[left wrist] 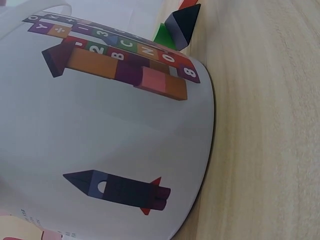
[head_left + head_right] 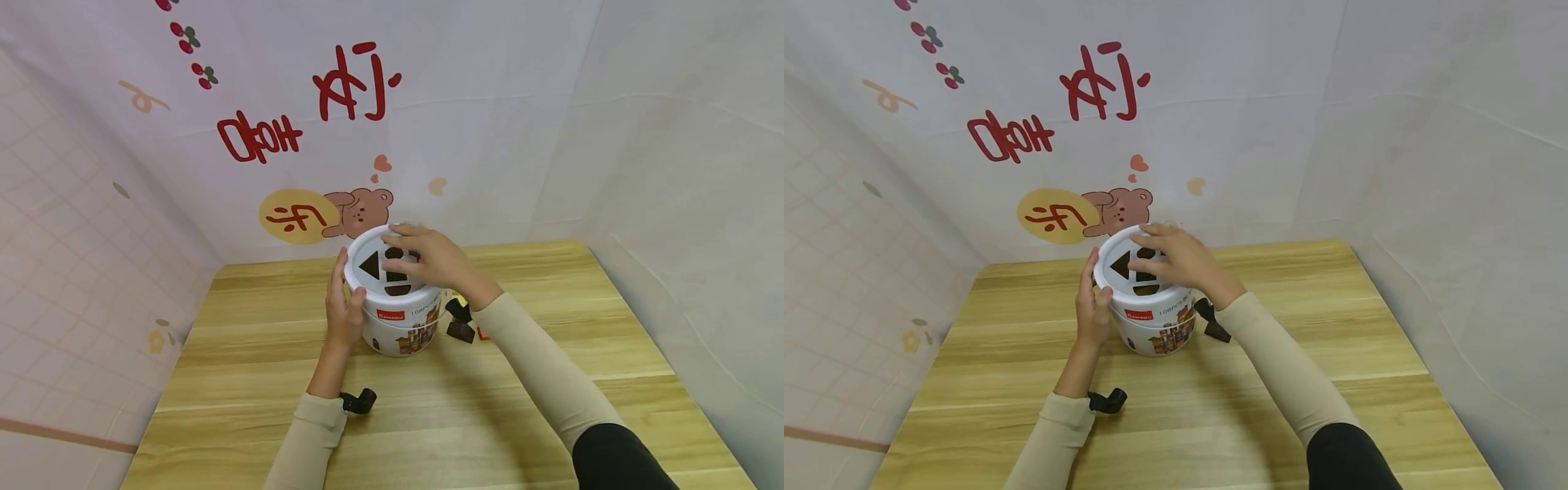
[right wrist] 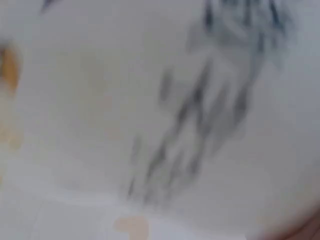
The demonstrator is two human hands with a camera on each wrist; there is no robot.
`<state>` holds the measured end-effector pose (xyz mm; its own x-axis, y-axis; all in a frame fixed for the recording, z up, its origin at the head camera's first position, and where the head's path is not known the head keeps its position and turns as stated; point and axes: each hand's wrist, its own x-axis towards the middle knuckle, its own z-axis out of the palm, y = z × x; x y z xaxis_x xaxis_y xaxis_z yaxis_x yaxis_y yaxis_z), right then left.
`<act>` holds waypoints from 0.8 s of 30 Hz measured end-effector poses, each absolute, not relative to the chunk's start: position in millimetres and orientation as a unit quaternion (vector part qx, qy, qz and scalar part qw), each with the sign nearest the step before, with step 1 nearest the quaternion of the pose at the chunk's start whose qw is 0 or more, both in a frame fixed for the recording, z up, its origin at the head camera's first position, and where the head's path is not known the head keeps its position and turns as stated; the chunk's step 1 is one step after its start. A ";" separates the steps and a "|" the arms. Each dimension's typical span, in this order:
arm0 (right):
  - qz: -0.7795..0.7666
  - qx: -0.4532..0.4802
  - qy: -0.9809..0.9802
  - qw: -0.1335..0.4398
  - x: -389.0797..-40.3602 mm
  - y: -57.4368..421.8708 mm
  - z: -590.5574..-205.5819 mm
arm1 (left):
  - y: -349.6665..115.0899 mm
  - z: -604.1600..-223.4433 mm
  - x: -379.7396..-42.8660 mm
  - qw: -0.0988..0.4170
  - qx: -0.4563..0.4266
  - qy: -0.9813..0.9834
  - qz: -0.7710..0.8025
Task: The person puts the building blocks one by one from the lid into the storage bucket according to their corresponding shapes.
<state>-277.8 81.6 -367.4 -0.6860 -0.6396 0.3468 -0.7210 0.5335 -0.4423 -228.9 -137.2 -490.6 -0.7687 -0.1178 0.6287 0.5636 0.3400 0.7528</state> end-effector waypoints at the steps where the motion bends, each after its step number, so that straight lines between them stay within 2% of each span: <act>1: 0.293 0.381 -0.873 0.078 -279.4 88.6 -366.6 | -137.0 -490.8 -229.0 0.307 -0.145 -0.759 -0.556; 9: 0.333 0.301 -0.887 0.107 -283.4 160.3 -379.0 | -135.3 -490.4 -230.0 0.308 -0.140 -0.752 -0.565; 17: 0.331 0.268 -0.904 0.047 -271.4 198.1 -431.2 | -136.8 -490.8 -229.5 0.316 -0.135 -0.747 -0.570; 24: 0.318 0.246 -0.915 0.030 -259.2 224.2 -477.7 | -134.9 -492.4 -230.4 0.316 -0.142 -0.747 -0.567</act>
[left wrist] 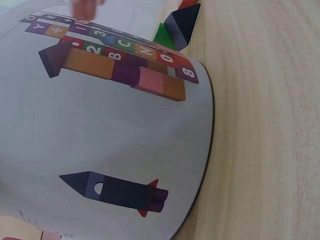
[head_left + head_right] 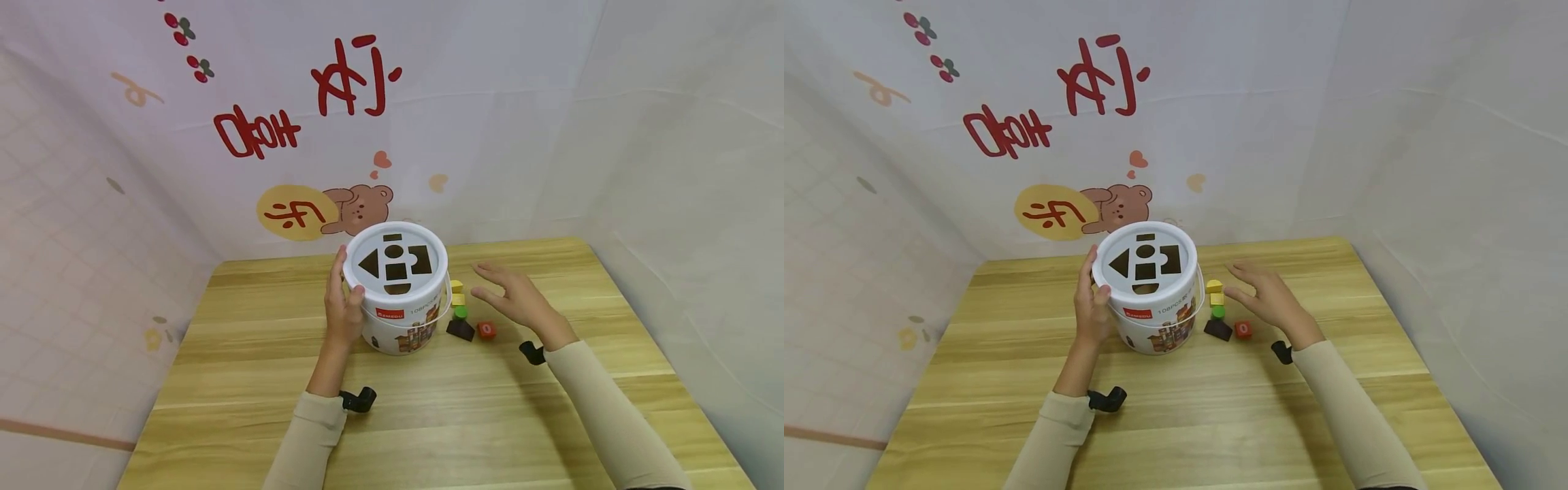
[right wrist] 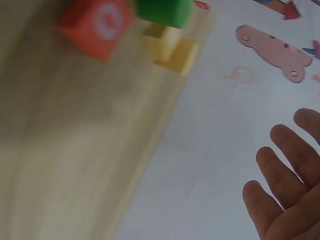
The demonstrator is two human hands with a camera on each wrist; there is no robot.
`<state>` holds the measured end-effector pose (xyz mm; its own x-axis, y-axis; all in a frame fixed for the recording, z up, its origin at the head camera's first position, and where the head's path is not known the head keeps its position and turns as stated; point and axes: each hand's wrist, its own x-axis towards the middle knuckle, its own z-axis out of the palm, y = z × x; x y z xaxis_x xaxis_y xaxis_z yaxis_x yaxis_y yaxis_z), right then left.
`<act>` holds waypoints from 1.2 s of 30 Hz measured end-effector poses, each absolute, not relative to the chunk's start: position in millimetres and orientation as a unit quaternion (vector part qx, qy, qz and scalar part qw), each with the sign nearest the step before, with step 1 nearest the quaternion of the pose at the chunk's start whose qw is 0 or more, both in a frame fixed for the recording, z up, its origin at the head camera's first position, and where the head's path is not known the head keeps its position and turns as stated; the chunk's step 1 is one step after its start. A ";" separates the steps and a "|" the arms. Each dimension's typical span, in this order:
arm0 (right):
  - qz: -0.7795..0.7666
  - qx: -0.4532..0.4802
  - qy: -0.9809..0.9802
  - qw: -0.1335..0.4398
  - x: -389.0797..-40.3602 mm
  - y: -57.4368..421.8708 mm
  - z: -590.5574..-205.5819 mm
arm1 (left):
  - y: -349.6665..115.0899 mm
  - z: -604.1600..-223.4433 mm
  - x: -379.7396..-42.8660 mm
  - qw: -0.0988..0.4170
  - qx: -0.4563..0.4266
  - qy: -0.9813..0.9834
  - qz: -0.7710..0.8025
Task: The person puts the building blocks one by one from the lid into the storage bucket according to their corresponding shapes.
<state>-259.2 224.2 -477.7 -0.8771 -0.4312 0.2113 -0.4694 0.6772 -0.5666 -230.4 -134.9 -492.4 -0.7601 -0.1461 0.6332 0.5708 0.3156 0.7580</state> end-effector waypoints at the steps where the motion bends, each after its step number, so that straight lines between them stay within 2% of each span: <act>1: 0.317 0.244 -0.916 0.027 -257.4 227.8 -484.8 | -134.6 -492.9 -230.5 0.316 -0.143 -0.746 -0.568; 9: 0.326 0.255 -0.910 -0.006 -245.9 245.4 -534.5 | -134.1 -494.0 -231.9 0.321 -0.152 -0.741 -0.569; 19: 0.295 0.261 -0.917 -0.067 -236.1 248.1 -553.8 | -134.7 -492.5 -229.4 0.308 -0.147 -0.749 -0.568; 28: 0.311 0.261 -0.913 -0.019 -234.9 248.6 -553.4 | -135.4 -492.6 -230.7 0.310 -0.147 -0.749 -0.568; 36: 0.324 0.276 -0.904 0.033 -237.3 245.9 -535.9 | -134.3 -493.2 -230.2 0.308 -0.149 -0.750 -0.567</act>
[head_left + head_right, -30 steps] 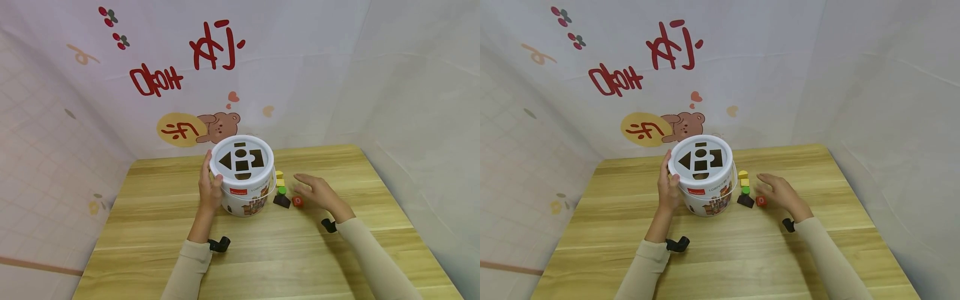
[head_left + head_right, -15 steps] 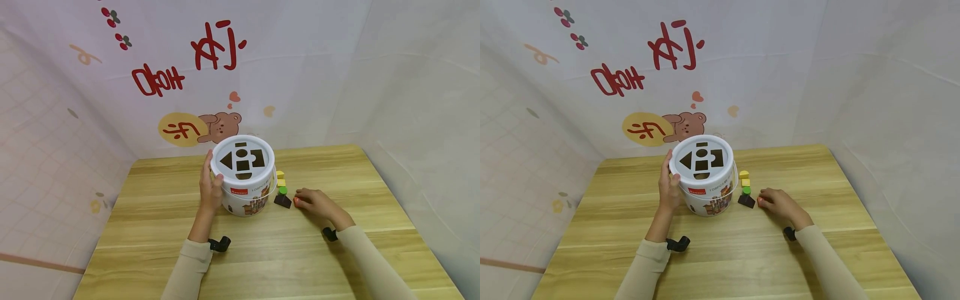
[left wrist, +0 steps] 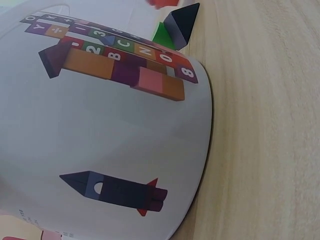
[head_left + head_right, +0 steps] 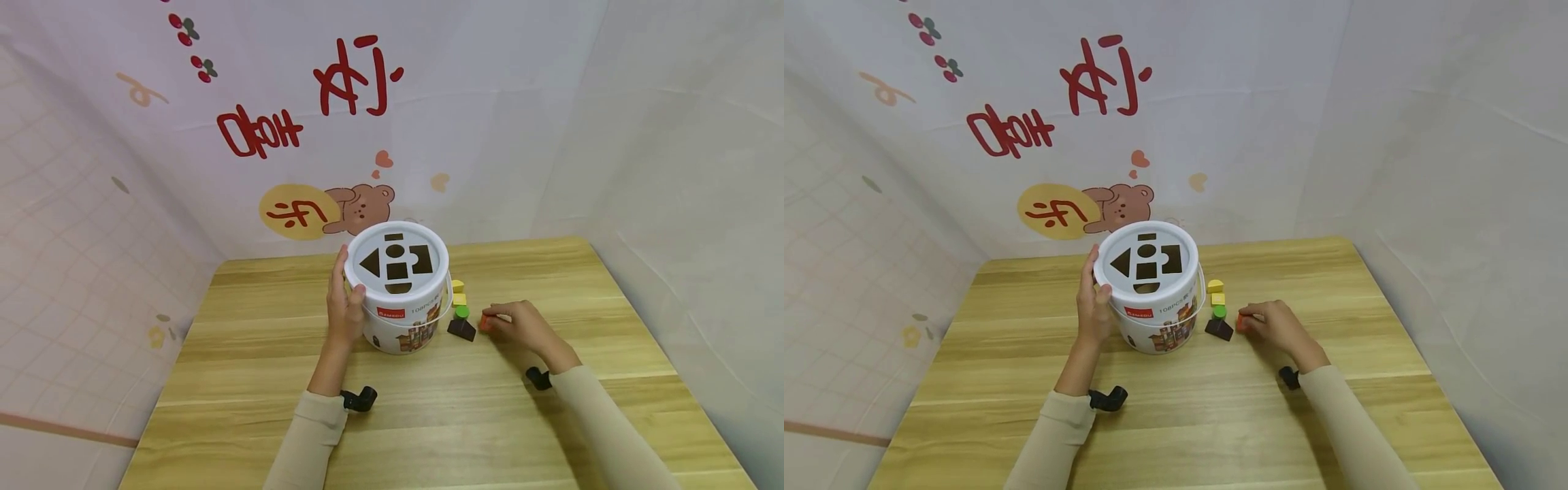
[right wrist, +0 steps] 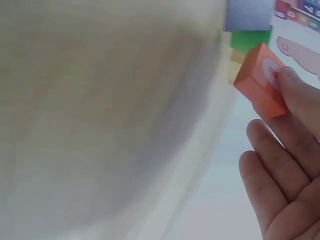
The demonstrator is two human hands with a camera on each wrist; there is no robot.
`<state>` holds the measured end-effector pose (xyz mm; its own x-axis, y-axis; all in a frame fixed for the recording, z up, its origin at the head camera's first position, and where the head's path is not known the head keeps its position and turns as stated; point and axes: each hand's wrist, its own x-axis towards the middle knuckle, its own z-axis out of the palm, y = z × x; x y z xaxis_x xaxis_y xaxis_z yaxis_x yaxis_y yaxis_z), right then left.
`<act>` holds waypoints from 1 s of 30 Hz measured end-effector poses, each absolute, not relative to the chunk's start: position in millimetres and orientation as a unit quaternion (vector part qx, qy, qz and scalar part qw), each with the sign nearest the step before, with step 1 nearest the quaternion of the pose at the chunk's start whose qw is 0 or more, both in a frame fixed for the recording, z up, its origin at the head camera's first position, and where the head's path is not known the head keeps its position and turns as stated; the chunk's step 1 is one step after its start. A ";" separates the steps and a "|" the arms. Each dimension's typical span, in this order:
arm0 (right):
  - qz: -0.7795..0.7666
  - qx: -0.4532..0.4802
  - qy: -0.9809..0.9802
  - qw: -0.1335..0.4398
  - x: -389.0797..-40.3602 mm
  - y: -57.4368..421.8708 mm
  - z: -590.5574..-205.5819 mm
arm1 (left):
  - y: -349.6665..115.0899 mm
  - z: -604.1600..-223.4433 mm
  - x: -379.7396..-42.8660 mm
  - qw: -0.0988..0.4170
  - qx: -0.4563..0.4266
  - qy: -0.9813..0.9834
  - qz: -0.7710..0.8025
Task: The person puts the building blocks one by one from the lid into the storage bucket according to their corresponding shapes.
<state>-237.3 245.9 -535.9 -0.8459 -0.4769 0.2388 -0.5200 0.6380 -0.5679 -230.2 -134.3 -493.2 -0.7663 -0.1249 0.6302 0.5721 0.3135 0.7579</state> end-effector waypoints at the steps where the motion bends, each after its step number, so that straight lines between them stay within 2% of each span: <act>1: 0.324 0.276 -0.904 0.038 -238.7 244.5 -532.1 | -134.1 -493.1 -230.0 0.307 -0.149 -0.749 -0.568; 8: 0.315 0.287 -0.901 0.082 -252.0 233.3 -502.0 | -132.9 -492.7 -229.2 0.304 -0.145 -0.750 -0.569; 16: 0.307 0.295 -0.900 0.095 -266.6 220.3 -464.7 | -132.6 -492.2 -229.2 0.300 -0.140 -0.749 -0.573; 24: 0.308 0.335 -0.879 0.143 -279.6 203.8 -433.0 | -131.2 -491.0 -229.0 0.300 -0.142 -0.749 -0.573; 30: 0.299 0.350 -0.874 0.158 -284.6 187.8 -410.0 | -132.4 -492.2 -228.9 0.300 -0.141 -0.744 -0.580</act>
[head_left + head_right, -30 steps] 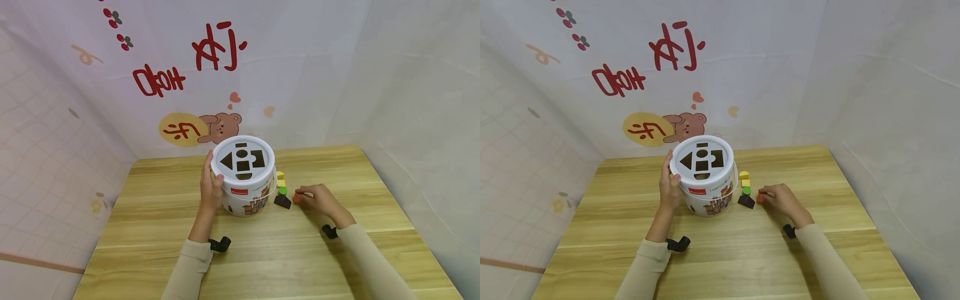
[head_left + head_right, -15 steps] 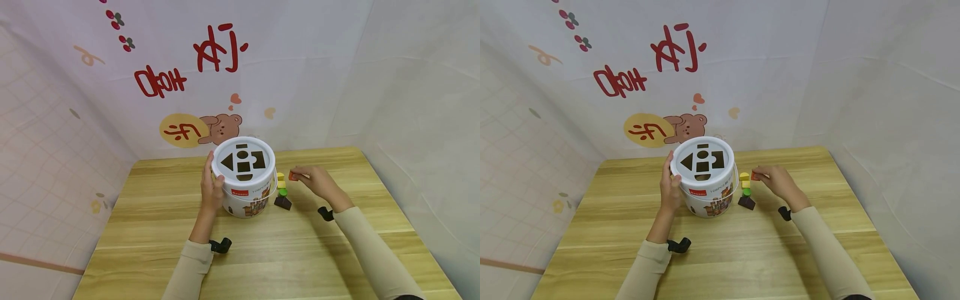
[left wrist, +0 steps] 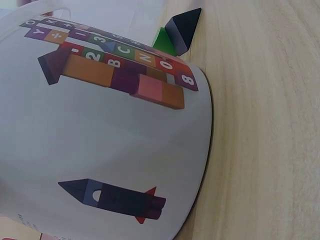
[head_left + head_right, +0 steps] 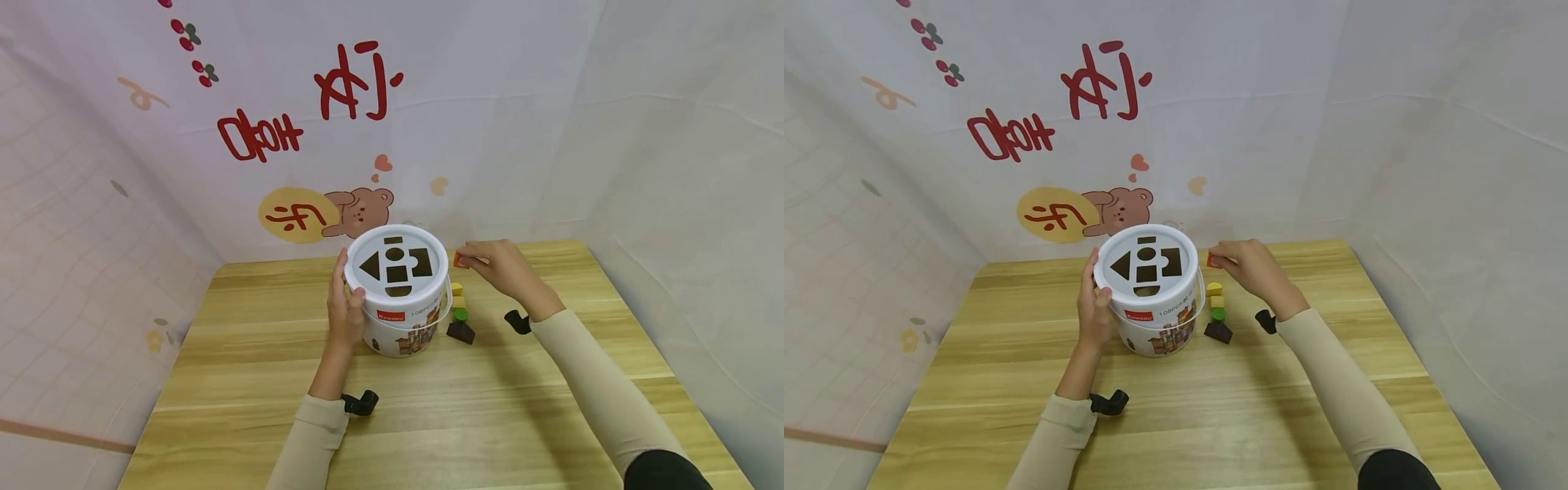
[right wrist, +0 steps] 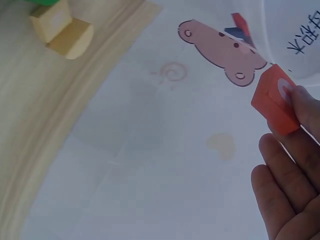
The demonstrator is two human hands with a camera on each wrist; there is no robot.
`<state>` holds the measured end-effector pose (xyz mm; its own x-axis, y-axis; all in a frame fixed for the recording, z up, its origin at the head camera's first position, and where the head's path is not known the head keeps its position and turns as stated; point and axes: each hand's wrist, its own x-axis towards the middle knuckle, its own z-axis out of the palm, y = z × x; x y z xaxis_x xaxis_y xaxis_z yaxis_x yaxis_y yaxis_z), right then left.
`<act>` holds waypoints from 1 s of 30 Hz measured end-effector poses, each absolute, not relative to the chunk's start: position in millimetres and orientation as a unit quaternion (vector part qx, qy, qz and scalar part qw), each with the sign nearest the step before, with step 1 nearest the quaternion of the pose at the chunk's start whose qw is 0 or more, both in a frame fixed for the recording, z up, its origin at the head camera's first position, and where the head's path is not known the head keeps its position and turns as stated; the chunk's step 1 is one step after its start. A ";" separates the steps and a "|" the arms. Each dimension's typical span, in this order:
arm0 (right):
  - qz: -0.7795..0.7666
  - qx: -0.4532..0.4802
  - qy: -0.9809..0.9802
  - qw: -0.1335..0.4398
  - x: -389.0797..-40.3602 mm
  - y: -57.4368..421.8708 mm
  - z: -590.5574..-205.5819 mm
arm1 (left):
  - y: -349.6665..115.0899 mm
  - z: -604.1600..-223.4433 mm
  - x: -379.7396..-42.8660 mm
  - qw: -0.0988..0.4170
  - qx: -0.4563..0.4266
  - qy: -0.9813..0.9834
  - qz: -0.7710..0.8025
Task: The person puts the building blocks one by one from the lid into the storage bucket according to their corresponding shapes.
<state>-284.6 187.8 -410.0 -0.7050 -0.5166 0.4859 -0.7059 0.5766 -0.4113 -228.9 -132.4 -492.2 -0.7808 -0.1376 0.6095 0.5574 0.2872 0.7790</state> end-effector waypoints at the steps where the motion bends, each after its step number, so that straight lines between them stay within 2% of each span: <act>1: 0.297 0.349 -0.874 0.162 -285.5 185.3 -406.4 | -132.7 -492.2 -229.0 0.299 -0.141 -0.744 -0.580; 12: 0.287 0.337 -0.876 0.191 -300.3 170.1 -374.4 | -133.4 -492.6 -229.1 0.299 -0.141 -0.748 -0.576; 30: 0.264 0.351 -0.878 0.192 -312.2 123.2 -342.6 | -134.0 -494.2 -231.2 0.299 -0.142 -0.744 -0.581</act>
<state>-312.2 123.2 -342.6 -0.6808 -0.5146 0.5212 -0.7166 0.6153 -0.3286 -231.2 -134.0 -494.2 -0.7805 -0.1373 0.6099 0.5585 0.2851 0.7790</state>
